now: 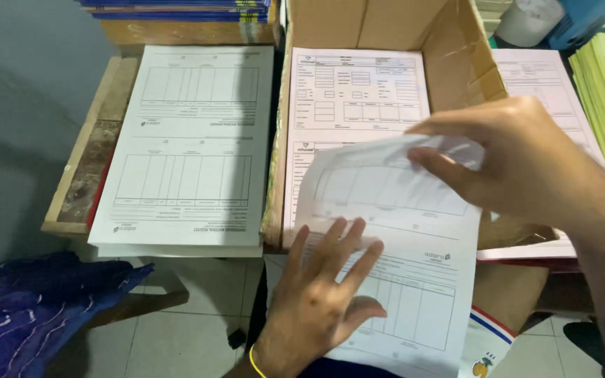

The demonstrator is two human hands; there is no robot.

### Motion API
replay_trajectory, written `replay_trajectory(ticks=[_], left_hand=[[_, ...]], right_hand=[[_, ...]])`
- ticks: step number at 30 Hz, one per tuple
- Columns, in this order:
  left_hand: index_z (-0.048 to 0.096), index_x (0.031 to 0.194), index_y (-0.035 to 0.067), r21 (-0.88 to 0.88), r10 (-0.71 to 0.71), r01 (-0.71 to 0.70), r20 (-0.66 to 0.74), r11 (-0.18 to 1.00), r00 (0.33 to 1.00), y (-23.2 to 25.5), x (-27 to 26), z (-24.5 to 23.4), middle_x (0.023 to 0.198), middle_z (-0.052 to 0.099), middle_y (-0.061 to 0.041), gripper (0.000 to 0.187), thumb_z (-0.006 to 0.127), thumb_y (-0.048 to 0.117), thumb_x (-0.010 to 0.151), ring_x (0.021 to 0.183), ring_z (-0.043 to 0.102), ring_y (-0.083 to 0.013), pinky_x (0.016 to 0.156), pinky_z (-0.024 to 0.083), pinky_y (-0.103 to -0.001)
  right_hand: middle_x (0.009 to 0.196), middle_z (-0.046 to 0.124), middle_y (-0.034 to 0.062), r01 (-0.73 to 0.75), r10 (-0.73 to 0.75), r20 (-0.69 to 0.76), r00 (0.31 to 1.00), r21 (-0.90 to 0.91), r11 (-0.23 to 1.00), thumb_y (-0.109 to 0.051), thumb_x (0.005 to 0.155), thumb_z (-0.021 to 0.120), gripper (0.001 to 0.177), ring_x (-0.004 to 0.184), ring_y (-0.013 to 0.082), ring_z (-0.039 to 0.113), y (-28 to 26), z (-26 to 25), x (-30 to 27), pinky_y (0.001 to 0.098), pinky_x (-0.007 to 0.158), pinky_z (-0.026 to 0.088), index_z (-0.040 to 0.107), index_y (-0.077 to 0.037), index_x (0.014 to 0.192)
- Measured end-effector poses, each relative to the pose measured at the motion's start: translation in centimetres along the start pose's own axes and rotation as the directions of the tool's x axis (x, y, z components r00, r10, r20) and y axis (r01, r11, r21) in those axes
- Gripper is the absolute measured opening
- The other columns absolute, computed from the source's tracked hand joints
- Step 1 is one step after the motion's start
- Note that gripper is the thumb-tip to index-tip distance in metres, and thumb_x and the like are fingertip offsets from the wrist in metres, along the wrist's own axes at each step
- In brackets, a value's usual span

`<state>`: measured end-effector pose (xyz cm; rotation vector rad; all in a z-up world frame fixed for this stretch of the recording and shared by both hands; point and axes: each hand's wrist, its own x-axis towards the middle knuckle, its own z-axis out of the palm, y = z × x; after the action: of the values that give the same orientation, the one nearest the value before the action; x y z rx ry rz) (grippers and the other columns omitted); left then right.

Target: Sorting and collating various paper forms into a cardboard box

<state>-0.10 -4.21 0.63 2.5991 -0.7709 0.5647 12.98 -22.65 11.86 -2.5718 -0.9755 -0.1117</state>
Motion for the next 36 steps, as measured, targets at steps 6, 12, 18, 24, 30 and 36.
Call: replay_trajectory(ticks=[6,12,18,24,30,36], left_hand=[[0.044,0.129,0.011,0.000,-0.121,0.121,0.026,0.993,0.992,-1.2,1.6,0.8,0.138,0.039,-0.014,0.073,0.041,0.064,0.079,0.127,0.036,-0.0324,0.102,0.023,-0.055],[0.044,0.130,0.006,0.081,-0.098,0.096,0.016,0.992,0.995,-1.9,2.5,0.3,0.139,0.038,-0.013,0.076,0.057,0.057,0.076,0.129,0.033,-0.0265,0.106,0.021,-0.049],[0.046,0.122,0.007,-0.154,0.028,0.003,0.202,0.988,0.979,-1.4,1.4,-2.5,0.137,0.034,-0.020,0.092,0.079,0.054,0.049,0.129,0.028,-0.0334,0.104,0.015,-0.055],[0.047,0.124,0.013,0.006,-0.045,0.045,0.141,0.999,0.989,-0.9,1.2,-1.9,0.133,0.042,-0.015,0.074,0.073,0.040,0.061,0.124,0.036,-0.0300,0.102,0.023,-0.052],[0.038,0.131,0.006,0.077,-0.154,0.145,0.134,0.986,0.979,-0.5,2.0,-0.1,0.140,0.032,-0.019,0.095,0.068,0.064,0.062,0.131,0.027,-0.0324,0.106,0.018,-0.049],[0.041,0.129,0.003,0.041,-0.087,0.083,0.106,0.996,0.991,-0.5,2.6,-0.7,0.134,0.042,-0.015,0.095,0.071,0.060,0.059,0.123,0.039,-0.0277,0.106,0.021,-0.047]], right_hand=[[0.127,0.054,0.0195,0.161,-0.254,-0.158,0.954,-0.445,0.881,-0.028,0.080,0.066,0.057,0.113,0.0327,0.052,-0.8,1.1,-1.8,0.0537,0.096,0.041,0.047,-0.005,0.130],[0.130,0.045,0.0103,0.282,-0.252,0.127,0.959,-0.414,0.866,-0.069,0.058,0.065,0.092,0.119,0.0244,0.044,-2.4,4.7,-6.8,0.0531,0.102,0.028,0.039,-0.021,0.132],[0.141,0.024,0.0198,0.371,-0.303,0.214,0.929,-0.583,0.723,-0.096,0.023,0.069,0.151,0.130,0.0278,0.026,-1.2,6.7,-8.5,0.0531,0.100,0.023,0.017,-0.020,0.143],[0.142,0.024,0.0219,0.370,-0.329,0.180,0.927,-0.589,0.718,-0.089,0.050,0.052,0.122,0.130,0.0306,0.027,-1.2,6.3,-8.5,0.0543,0.100,0.025,0.018,-0.018,0.143],[0.144,0.021,0.0223,0.388,-0.366,0.156,0.917,-0.552,0.738,-0.081,0.024,0.072,0.144,0.131,0.0364,0.024,-1.5,8.6,-9.5,0.0566,0.101,0.024,0.019,-0.017,0.142],[0.143,0.027,0.0195,0.306,-0.322,0.080,0.943,-0.584,0.752,-0.054,0.058,0.059,0.092,0.131,0.0354,0.029,-0.6,8.0,-9.2,0.0588,0.098,0.029,0.025,-0.029,0.139]])
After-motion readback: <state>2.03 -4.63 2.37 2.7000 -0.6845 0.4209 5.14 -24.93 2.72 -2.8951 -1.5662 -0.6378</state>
